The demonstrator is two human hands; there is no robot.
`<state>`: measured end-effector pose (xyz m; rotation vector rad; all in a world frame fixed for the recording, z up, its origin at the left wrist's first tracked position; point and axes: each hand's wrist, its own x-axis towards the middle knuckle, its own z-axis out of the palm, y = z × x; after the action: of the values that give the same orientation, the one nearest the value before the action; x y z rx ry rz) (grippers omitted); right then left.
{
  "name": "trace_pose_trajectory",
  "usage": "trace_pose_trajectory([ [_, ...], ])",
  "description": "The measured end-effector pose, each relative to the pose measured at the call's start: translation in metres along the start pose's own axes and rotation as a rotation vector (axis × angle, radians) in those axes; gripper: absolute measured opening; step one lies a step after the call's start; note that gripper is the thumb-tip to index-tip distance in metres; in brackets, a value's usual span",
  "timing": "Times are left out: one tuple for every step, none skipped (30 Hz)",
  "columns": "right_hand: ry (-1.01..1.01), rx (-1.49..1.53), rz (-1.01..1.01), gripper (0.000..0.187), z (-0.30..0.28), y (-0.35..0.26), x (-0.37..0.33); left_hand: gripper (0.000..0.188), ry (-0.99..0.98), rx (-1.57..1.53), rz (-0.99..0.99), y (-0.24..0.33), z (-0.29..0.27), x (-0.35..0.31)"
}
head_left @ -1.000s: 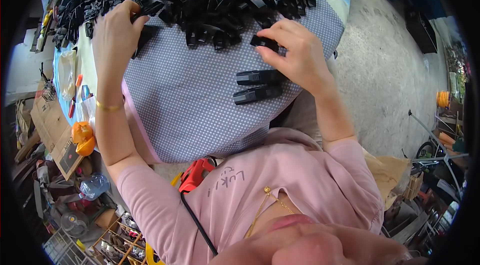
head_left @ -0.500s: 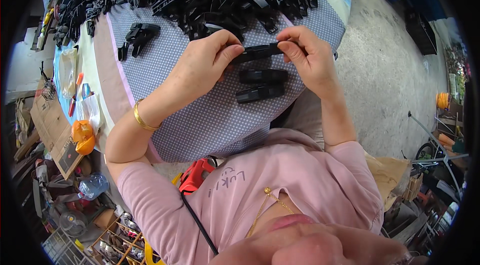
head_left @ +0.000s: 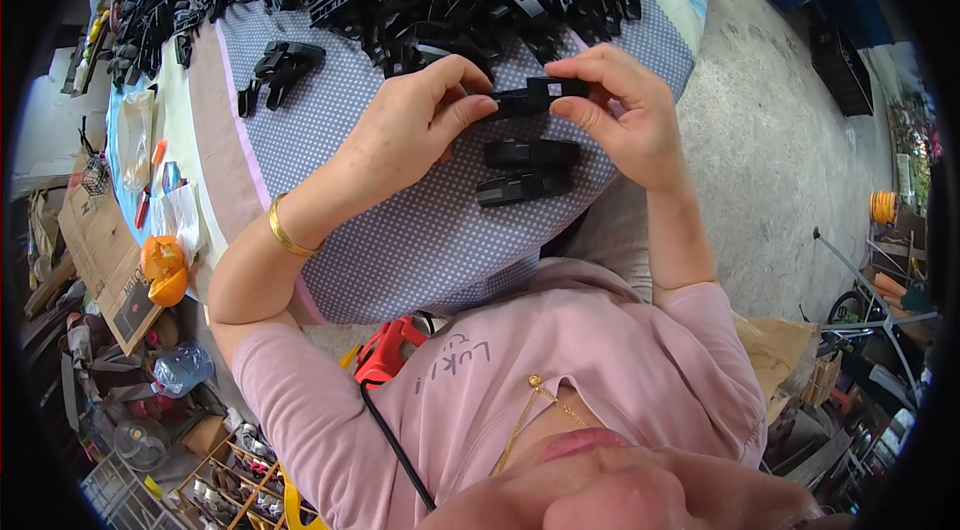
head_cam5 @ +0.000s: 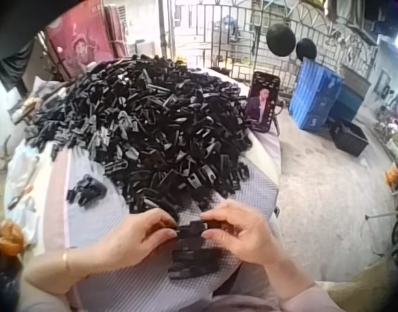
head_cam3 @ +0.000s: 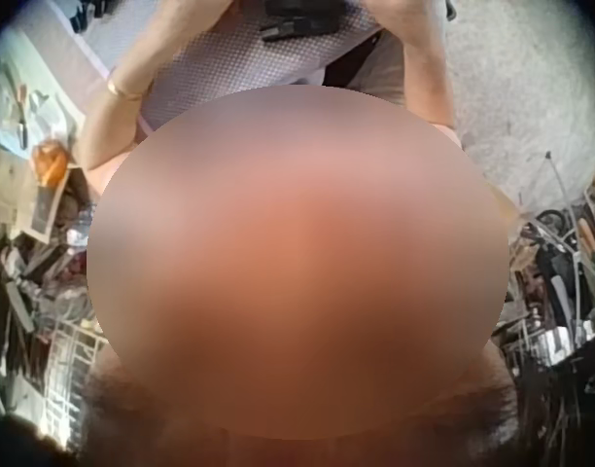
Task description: Stacking and organizing small black plastic components on a workbench.
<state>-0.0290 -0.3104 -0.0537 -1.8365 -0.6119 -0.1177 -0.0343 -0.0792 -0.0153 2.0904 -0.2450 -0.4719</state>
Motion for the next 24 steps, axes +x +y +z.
trace_pose_trajectory([
  [0.0,0.0,0.0,0.026,0.001,0.0,0.0,0.019,0.024,0.077,0.039,-0.003,0.002,0.0],
  [-0.024,-0.089,-0.025,0.025,0.003,0.0,0.002,0.019,0.024,0.077,0.039,-0.008,0.005,0.0],
  [-0.049,-0.177,-0.051,0.024,0.004,0.0,0.004,0.019,0.153,0.256,0.224,-0.014,0.008,0.001],
  [-0.05,-0.176,-0.052,0.024,0.004,0.0,0.004,0.02,0.281,0.434,0.409,-0.016,0.01,0.002],
  [-0.043,-0.257,-0.113,0.025,0.004,0.0,0.005,0.02,0.283,0.435,0.408,-0.016,0.009,0.0],
  [-0.034,-0.338,-0.174,0.026,0.003,0.0,0.006,0.021,0.252,0.418,0.391,-0.012,0.008,-0.003],
  [-0.034,-0.338,-0.175,0.026,0.002,-0.001,0.006,0.022,0.221,0.401,0.375,-0.009,0.008,-0.005],
  [-0.039,-0.385,-0.196,0.027,-0.001,-0.003,0.006,0.022,0.222,0.401,0.375,-0.01,0.007,-0.006],
  [-0.044,-0.433,-0.215,0.028,-0.003,-0.004,0.006,0.022,0.2,0.416,0.365,-0.012,0.005,-0.007],
  [-0.044,-0.435,-0.213,0.028,-0.004,-0.003,0.006,0.022,0.179,0.43,0.356,-0.014,0.005,-0.007],
  [-0.058,-0.446,-0.217,0.028,-0.005,-0.002,0.007,0.022,0.178,0.428,0.356,-0.014,0.005,-0.006],
  [-0.072,-0.456,-0.22,0.028,-0.006,-0.001,0.007,0.021,0.184,0.408,0.361,-0.014,0.005,-0.005],
  [-0.073,-0.455,-0.219,0.028,-0.006,-0.002,0.009,0.02,0.19,0.387,0.365,-0.015,0.005,-0.005],
  [-0.108,-0.468,-0.238,0.027,-0.007,-0.004,0.011,0.02,0.19,0.386,0.363,-0.016,0.005,-0.004],
  [-0.14,-0.482,-0.257,0.026,-0.008,-0.004,0.013,0.018,0.195,0.383,0.375,-0.016,0.006,-0.003],
  [-0.14,-0.482,-0.255,0.026,-0.004,-0.002,0.017,0.017,0.2,0.38,0.388,-0.016,0.006,-0.002],
  [-0.166,-0.413,-0.304,0.026,0.003,0.002,0.022,0.017,0.198,0.38,0.387,-0.016,0.007,-0.002],
  [-0.194,-0.347,-0.353,0.026,0.006,0.004,0.024,0.016,0.202,0.348,0.396,-0.016,0.009,0.0],
  [-0.193,-0.35,-0.353,0.026,0.007,0.004,0.023,0.016,0.205,0.317,0.406,-0.015,0.01,0.0],
  [-0.18,-0.355,-0.34,0.026,0.007,0.003,0.022,0.016,0.204,0.317,0.41,-0.015,0.011,0.0],
  [-0.168,-0.358,-0.33,0.026,0.008,0.004,0.02,0.017,0.199,0.314,0.392,-0.017,0.011,-0.001],
  [-0.165,-0.359,-0.332,0.026,0.008,0.006,0.018,0.018,0.193,0.311,0.375,-0.017,0.011,-0.001],
  [-0.151,-0.327,-0.304,0.027,0.008,0.009,0.015,0.018,0.192,0.314,0.377,-0.015,0.011,-0.001],
  [-0.135,-0.295,-0.271,0.028,0.009,0.01,0.013,0.02,0.202,0.328,0.39,-0.014,0.012,0.0],
])
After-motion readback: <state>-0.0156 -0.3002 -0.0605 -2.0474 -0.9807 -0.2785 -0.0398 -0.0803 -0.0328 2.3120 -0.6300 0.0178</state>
